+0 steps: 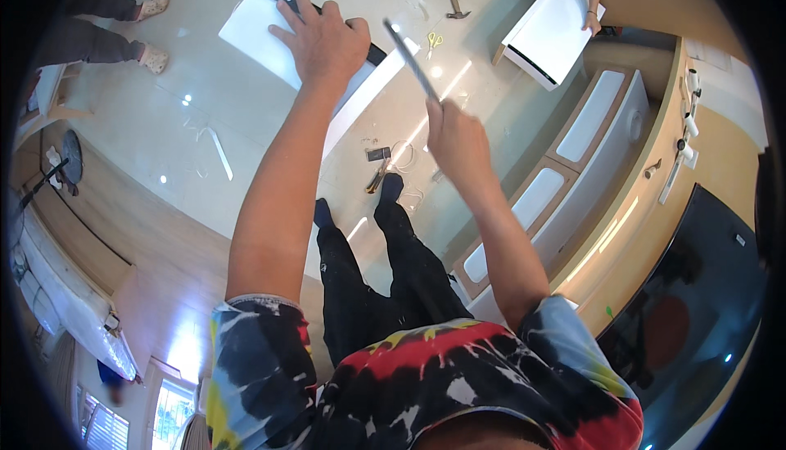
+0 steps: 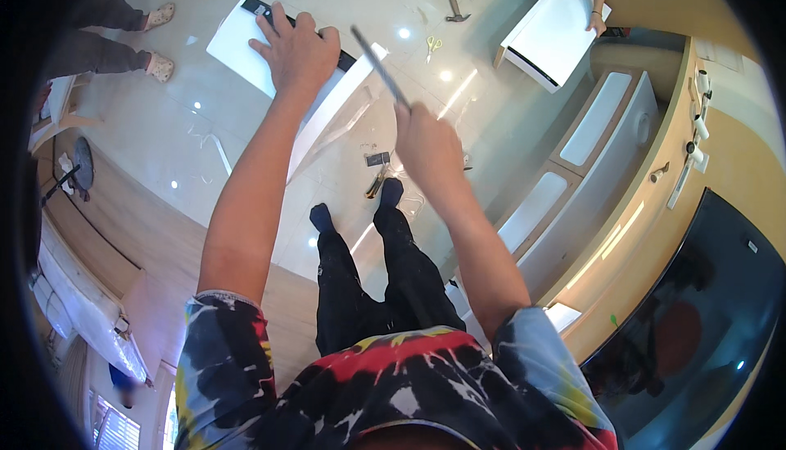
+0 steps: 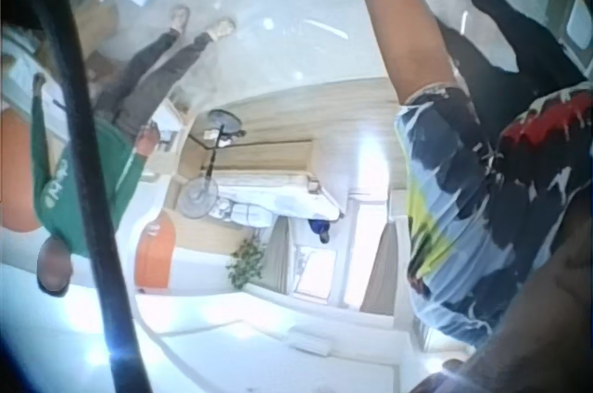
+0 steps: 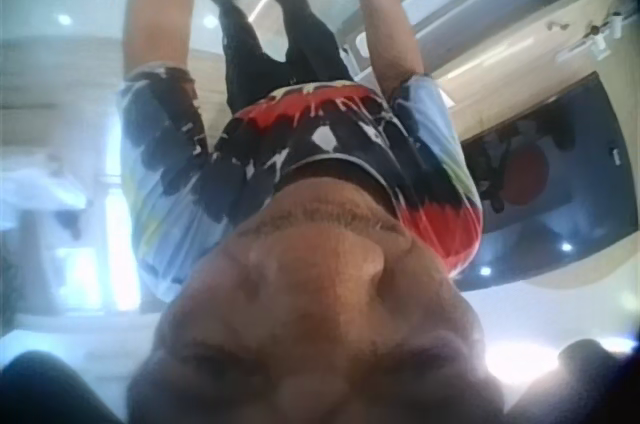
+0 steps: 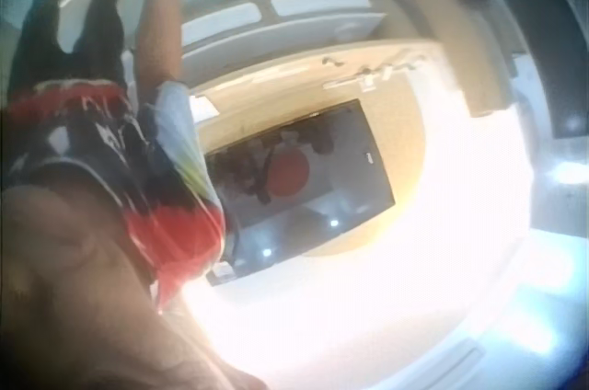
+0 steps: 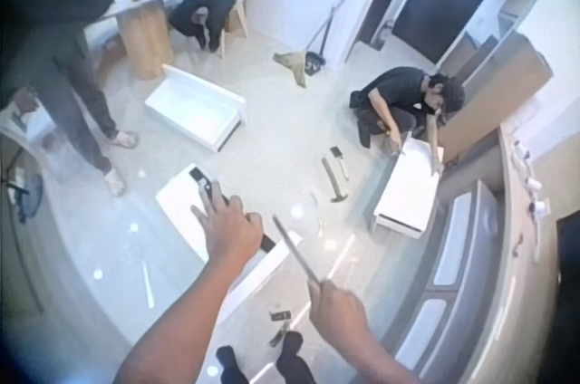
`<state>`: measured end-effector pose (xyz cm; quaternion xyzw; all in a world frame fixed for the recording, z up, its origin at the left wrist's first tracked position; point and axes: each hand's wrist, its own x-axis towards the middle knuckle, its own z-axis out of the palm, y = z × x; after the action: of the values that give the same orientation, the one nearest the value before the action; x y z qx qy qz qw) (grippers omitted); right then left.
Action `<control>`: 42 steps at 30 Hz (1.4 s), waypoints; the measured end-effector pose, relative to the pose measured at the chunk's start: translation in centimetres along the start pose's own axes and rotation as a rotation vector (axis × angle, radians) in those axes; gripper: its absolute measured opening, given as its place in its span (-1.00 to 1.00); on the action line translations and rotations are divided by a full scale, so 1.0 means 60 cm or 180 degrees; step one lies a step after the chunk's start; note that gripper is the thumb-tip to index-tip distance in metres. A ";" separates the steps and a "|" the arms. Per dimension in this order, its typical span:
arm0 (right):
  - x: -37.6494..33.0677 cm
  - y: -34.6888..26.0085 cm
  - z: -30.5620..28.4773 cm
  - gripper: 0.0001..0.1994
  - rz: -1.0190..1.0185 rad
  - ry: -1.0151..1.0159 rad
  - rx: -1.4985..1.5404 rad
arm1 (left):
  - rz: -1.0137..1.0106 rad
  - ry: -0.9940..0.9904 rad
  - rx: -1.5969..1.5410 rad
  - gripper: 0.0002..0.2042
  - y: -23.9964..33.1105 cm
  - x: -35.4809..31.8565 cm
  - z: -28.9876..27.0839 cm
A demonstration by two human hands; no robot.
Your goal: The person kneels on the floor and assembles a white furniture unit. They use a utility knife to trim a plastic film, a hand plane to smooth the edges, and a screwdriver to tighten screws. Another person assists by holding the unit steady.
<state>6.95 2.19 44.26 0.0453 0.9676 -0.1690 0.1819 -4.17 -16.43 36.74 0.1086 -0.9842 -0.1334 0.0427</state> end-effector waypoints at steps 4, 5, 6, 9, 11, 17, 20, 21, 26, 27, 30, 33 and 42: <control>0.016 0.004 0.008 -0.56 -0.0240 0.0258 0.0048 | 0.0033 -0.0061 -0.0012 -0.58 0.003 -0.003 -0.004; 0.054 0.001 0.001 -0.57 -0.0321 0.0477 0.0100 | 0.0068 -0.0054 -0.0059 -0.57 0.007 -0.006 -0.004; 0.064 -0.010 -0.013 -0.56 -0.0296 0.0281 0.0233 | 0.0048 -0.0117 -0.0069 -0.56 0.004 -0.013 -0.003; -0.030 0.016 0.025 -0.55 -0.0332 0.0128 0.0136 | 0.0003 -0.0129 -0.0073 -0.53 0.004 -0.002 0.000; -0.042 0.007 0.023 -0.56 -0.0270 0.0063 0.0233 | -0.0030 -0.0153 0.0037 -0.53 -0.005 -0.008 -0.010; 0.126 0.045 0.006 -0.60 0.0089 0.0540 0.1234 | -0.0013 -0.0171 0.0044 -0.52 0.012 -0.003 0.005; 0.111 0.001 0.036 -0.56 0.0190 0.0757 0.2251 | -0.0023 -0.0051 0.0069 -0.49 -0.008 -0.001 0.004; 0.103 -0.016 0.041 -0.55 0.0204 0.0809 0.2538 | 0.0009 0.0038 0.0037 -0.47 -0.014 -0.009 0.007; 0.115 -0.051 0.052 -0.62 0.0640 0.0656 0.3775 | -0.0003 0.0228 -0.0118 -0.38 -0.007 -0.007 0.019; 0.094 -0.059 0.072 -0.61 0.0605 0.0816 0.3847 | 0.0008 0.0259 -0.0144 -0.37 -0.007 -0.006 0.018; 0.013 -0.090 0.137 -0.64 0.0497 0.0683 0.3272 | 0.0028 0.0474 0.0050 -0.36 -0.019 -0.009 0.024; -0.078 -0.145 0.179 -0.65 0.0805 0.0320 0.3920 | -0.0135 0.0346 -0.0336 -0.39 -0.008 -0.003 -0.002; -0.238 -0.087 0.195 -0.77 0.0035 0.0010 0.2775 | 0.0418 0.1324 -0.1290 -0.29 -0.139 -0.041 -0.001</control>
<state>23.37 -7.10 40.89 0.1232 0.8059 -0.5606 0.1452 -0.10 -23.73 34.41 0.0590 -0.9126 -0.2989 0.2728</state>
